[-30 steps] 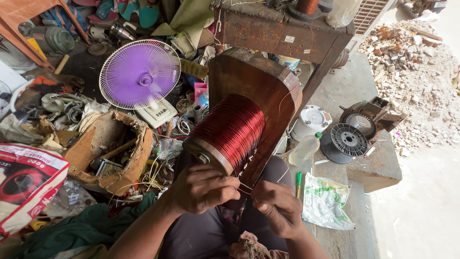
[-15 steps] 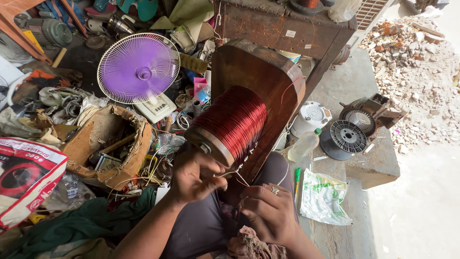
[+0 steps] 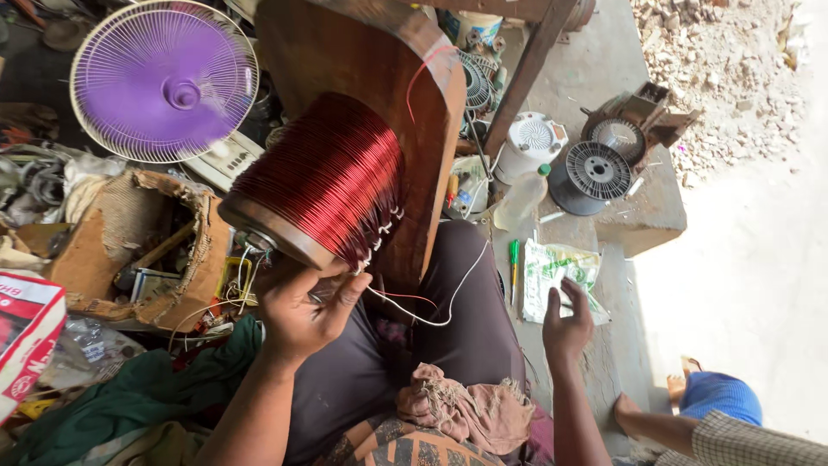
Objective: The person winds red copper wire onto a wooden bobbin using a hand-cranked winder. They then tie off the wire end with a thin string and trim the excess with pliers.
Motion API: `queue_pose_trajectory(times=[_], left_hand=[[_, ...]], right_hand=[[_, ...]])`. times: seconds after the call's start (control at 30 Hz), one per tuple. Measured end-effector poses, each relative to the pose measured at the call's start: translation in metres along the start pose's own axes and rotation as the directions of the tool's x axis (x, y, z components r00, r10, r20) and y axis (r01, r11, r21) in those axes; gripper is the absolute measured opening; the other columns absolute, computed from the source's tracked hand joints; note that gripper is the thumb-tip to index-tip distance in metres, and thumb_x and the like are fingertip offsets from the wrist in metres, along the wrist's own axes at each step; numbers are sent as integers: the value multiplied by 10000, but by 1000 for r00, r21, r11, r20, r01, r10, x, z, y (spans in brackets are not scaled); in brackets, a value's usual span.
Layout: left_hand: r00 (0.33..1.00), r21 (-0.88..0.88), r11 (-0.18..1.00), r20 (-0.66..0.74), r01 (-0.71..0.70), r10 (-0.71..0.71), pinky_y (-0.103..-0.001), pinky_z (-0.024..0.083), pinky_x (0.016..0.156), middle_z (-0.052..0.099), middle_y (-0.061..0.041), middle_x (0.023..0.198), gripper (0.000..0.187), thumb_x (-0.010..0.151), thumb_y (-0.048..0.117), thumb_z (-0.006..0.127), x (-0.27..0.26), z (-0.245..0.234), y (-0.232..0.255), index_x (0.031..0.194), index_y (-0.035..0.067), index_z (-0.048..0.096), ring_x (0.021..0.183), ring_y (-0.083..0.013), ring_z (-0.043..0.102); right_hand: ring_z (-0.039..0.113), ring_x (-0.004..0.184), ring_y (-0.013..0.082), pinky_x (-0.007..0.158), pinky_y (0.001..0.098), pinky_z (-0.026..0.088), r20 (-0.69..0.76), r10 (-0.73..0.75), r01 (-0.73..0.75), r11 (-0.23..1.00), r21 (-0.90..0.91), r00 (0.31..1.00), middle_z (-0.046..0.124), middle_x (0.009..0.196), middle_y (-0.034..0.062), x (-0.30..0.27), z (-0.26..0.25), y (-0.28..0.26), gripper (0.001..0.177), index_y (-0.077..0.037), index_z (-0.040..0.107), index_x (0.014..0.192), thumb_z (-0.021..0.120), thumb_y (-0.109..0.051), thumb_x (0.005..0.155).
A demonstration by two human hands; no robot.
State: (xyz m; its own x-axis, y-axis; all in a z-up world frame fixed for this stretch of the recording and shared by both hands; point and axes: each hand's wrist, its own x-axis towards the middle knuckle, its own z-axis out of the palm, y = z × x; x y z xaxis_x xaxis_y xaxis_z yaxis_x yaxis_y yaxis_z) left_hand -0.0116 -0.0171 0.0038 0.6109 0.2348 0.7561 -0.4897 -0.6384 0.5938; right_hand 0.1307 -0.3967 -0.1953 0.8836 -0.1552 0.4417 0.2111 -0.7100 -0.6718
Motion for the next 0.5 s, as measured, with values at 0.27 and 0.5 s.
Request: queue_pose_trajectory(times=[0.27, 0.5], left_hand=[[993, -279, 953, 8, 114, -117, -250, 601, 664, 775, -75, 870, 188, 940, 171, 838, -12, -10, -9, 949, 12, 739, 718, -105, 761], [990, -172, 981, 120, 94, -74, -229, 584, 644, 785, -66, 793, 132, 868, 144, 829, -4, -19, -9, 876, 30, 762, 667, -89, 739]], right_hand=[[623, 1171, 384, 959, 472, 504, 552, 517, -229, 831, -507, 654, 665, 1275, 208, -141, 15, 101, 502, -108, 608, 1313, 733, -314, 873], [629, 1150, 353, 932, 454, 514, 759, 553, -217, 833, -509, 343, 665, 1276, 205, -146, 14, 70, 521, -109, 564, 1341, 717, -251, 864]])
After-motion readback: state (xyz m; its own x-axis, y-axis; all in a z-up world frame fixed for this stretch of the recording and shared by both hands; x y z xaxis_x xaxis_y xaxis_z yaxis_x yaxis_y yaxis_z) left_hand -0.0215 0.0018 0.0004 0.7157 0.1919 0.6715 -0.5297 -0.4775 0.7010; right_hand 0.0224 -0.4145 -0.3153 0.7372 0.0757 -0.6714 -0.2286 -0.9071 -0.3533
